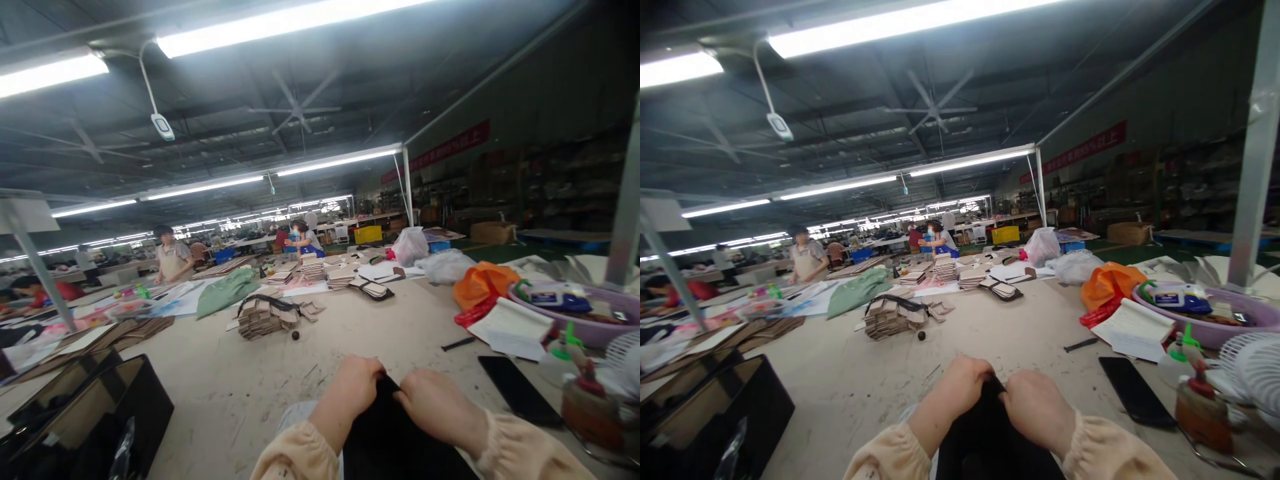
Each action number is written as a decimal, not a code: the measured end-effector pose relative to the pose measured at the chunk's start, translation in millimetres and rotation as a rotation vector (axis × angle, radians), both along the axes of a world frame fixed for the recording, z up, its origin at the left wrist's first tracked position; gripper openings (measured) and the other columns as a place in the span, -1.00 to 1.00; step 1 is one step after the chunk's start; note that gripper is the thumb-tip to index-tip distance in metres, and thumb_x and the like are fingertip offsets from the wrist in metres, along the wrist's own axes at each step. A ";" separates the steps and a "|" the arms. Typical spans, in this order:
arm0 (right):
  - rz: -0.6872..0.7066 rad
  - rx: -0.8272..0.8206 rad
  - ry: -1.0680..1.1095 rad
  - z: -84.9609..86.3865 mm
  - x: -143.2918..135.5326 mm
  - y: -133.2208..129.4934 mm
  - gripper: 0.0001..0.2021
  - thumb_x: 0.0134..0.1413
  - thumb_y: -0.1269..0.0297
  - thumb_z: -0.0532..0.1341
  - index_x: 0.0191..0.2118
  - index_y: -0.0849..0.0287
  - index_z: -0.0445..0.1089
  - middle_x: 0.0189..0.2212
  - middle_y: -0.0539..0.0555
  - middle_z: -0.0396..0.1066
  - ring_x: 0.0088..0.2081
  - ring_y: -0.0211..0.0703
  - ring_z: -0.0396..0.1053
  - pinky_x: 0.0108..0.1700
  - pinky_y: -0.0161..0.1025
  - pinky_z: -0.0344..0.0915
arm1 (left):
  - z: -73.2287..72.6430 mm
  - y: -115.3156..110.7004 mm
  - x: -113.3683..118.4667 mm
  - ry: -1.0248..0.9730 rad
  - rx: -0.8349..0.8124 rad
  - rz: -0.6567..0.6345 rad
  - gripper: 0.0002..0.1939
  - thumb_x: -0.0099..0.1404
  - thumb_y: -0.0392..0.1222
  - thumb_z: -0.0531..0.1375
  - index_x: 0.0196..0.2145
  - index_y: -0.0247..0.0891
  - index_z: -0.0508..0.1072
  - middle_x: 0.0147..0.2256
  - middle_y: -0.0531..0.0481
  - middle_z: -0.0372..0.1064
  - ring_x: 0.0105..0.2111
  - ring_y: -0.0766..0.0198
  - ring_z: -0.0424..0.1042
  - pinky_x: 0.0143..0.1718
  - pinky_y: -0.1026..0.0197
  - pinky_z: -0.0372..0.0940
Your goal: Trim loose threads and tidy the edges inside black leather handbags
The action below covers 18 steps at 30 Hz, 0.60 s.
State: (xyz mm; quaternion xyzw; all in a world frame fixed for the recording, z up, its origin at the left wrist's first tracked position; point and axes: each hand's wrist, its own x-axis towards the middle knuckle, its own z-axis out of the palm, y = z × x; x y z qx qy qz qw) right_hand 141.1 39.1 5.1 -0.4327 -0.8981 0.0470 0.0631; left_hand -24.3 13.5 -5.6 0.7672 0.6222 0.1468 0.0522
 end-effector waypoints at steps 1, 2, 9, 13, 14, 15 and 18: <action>-0.009 0.002 -0.003 0.8 -0.7 0.6 -0.67 0.10 0.21 0.05 -0.36 0.24 0.54 -0.39 0.29 0.51 -0.28 0.10 0.47 -0.27 -0.13 0.29 | -0.8 0.7 -0.3 0.002 -0.001 0.005 -0.67 0.27 -0.28 -0.01 -0.15 -0.15 0.50 -0.21 -0.04 0.52 -0.20 0.22 0.48 -0.17 0.26 0.32; -0.017 0.009 -0.005 1.5 -1.5 1.2 -0.68 0.09 0.22 0.06 -0.35 0.25 0.54 -0.38 0.30 0.51 -0.27 0.10 0.47 -0.25 -0.13 0.29 | -1.6 1.6 -0.6 0.003 -0.001 0.010 -0.67 0.27 -0.27 -0.01 -0.15 -0.16 0.50 -0.21 -0.05 0.52 -0.20 0.22 0.48 -0.17 0.26 0.32; -0.032 0.023 -0.004 3.4 0.6 3.8 -0.60 0.12 0.08 0.06 -0.40 0.26 0.53 -0.42 0.30 0.50 -0.29 0.12 0.47 -0.28 -0.12 0.28 | -2.7 4.1 -0.8 0.017 0.002 0.058 -0.70 0.28 -0.22 0.02 -0.16 -0.16 0.51 -0.22 -0.04 0.52 -0.21 0.22 0.47 -0.16 0.25 0.32; 0.002 0.083 0.047 2.8 -4.5 4.9 -0.58 0.16 0.07 0.00 -0.41 0.19 0.52 -0.44 0.23 0.51 -0.33 0.07 0.48 -0.33 -0.15 0.28 | 2.2 1.1 0.2 0.040 0.002 0.077 -0.70 0.27 -0.23 0.02 -0.18 -0.17 0.52 -0.23 -0.04 0.52 -0.23 0.21 0.47 -0.18 0.25 0.33; 0.011 0.105 0.053 2.8 -7.7 5.7 -0.61 0.16 0.10 0.01 -0.40 0.18 0.52 -0.43 0.22 0.51 -0.33 0.05 0.48 -0.34 -0.17 0.28 | 3.8 0.3 0.3 0.047 0.002 0.083 -0.70 0.26 -0.25 0.01 -0.18 -0.17 0.52 -0.23 -0.03 0.52 -0.23 0.22 0.47 -0.18 0.25 0.33; 0.016 0.123 0.054 3.0 -11.3 6.5 -0.64 0.16 0.15 0.01 -0.38 0.18 0.52 -0.42 0.21 0.51 -0.33 0.02 0.48 -0.34 -0.19 0.27 | 5.2 -0.5 0.3 0.055 0.001 0.089 -0.69 0.26 -0.26 0.01 -0.18 -0.16 0.52 -0.23 -0.03 0.52 -0.23 0.22 0.47 -0.18 0.25 0.33; 0.016 0.129 0.037 5.0 -19.8 8.8 -0.64 0.16 0.25 -0.01 -0.37 0.21 0.53 -0.42 0.23 0.51 -0.34 -0.02 0.48 -0.33 -0.22 0.26 | 7.9 -1.6 0.8 0.071 -0.008 0.111 -0.69 0.26 -0.27 0.01 -0.17 -0.15 0.51 -0.22 -0.05 0.52 -0.21 0.21 0.47 -0.16 0.24 0.33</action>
